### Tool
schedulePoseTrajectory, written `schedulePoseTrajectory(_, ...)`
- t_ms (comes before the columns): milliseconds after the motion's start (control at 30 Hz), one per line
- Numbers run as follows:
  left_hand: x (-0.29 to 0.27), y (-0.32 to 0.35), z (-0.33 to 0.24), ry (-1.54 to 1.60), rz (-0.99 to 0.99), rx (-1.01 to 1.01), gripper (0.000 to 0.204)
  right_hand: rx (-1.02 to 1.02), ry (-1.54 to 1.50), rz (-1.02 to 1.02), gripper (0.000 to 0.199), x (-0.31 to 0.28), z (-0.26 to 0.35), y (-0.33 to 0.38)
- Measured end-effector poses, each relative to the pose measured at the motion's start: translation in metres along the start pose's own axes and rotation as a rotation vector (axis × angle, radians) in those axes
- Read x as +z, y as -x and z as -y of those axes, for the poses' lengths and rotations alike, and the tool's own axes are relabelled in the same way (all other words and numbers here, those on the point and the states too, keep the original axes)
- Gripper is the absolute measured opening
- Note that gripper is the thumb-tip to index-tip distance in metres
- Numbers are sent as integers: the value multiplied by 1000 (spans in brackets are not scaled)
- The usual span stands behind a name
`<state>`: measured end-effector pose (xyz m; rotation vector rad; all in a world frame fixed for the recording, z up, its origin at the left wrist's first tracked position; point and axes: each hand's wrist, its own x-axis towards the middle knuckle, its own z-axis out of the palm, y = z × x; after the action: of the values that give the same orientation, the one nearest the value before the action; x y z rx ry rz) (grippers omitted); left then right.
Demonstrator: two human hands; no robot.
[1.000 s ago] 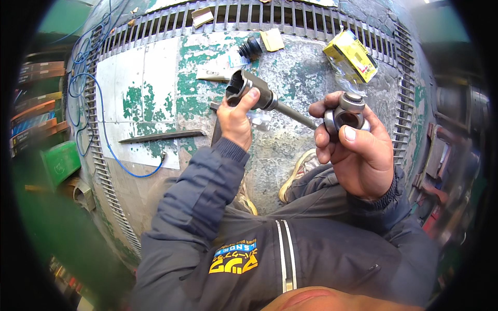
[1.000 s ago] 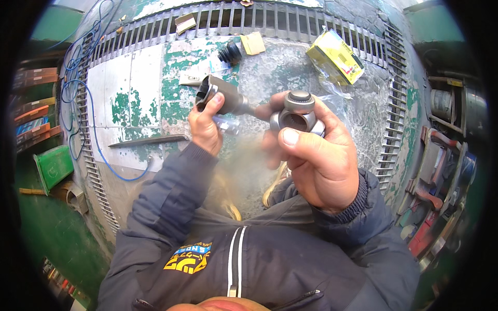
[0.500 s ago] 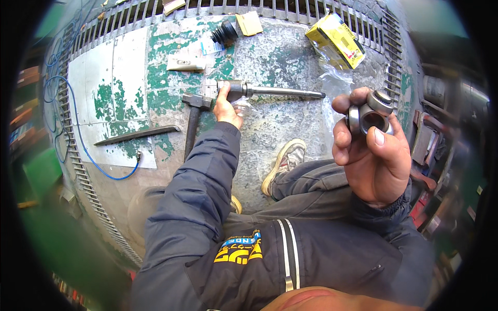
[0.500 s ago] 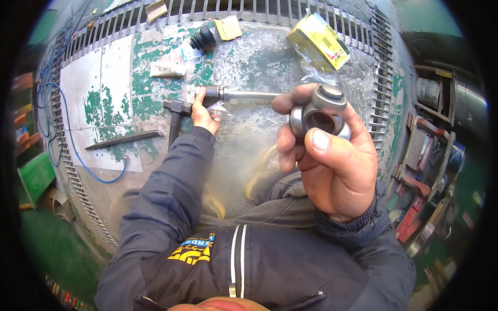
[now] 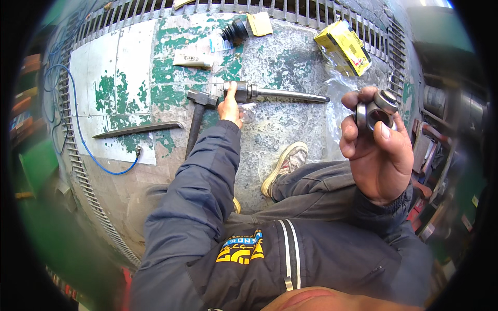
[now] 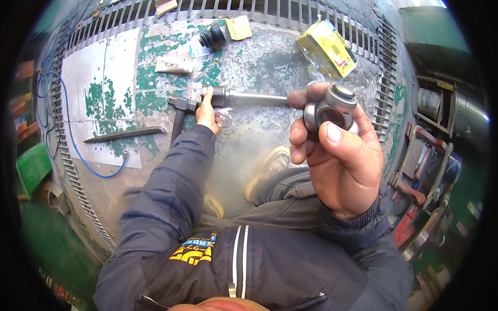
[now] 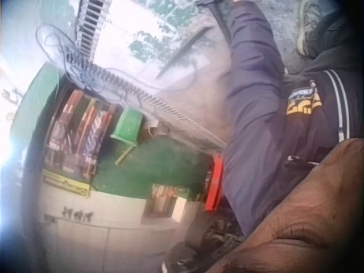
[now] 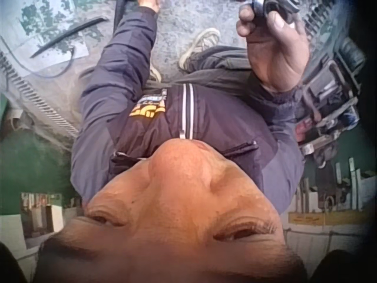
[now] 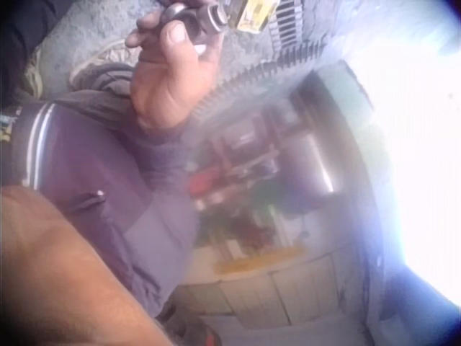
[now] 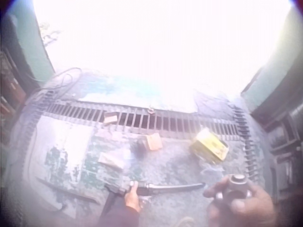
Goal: The person unpacks a new car part from a plastic bag and cardboard box, then uses a hammer to tap a metal sleeve onto a shaft. They also handle a rubber boot and a small metal ring, and briefly work under a vehicle with a screwdriver.
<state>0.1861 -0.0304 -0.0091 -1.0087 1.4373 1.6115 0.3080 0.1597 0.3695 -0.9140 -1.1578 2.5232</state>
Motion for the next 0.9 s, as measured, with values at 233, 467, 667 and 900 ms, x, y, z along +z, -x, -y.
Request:
schedulePoseTrajectory(233,-20,1,-2,-206,113,36,75,36,18,33,53,15,-8,-8)
schedulePoseTrajectory(467,-43,1,-14,-392,63,-39,45,38,22,49,50,28,-14,-14)
schedulePoseTrajectory(667,-71,48,-82,-166,191,52,41,63,1,84,44,41,-16,-23)
schedulePoseTrajectory(900,-86,158,-163,-258,506,254,61,135,3,127,45,52,-22,-29)
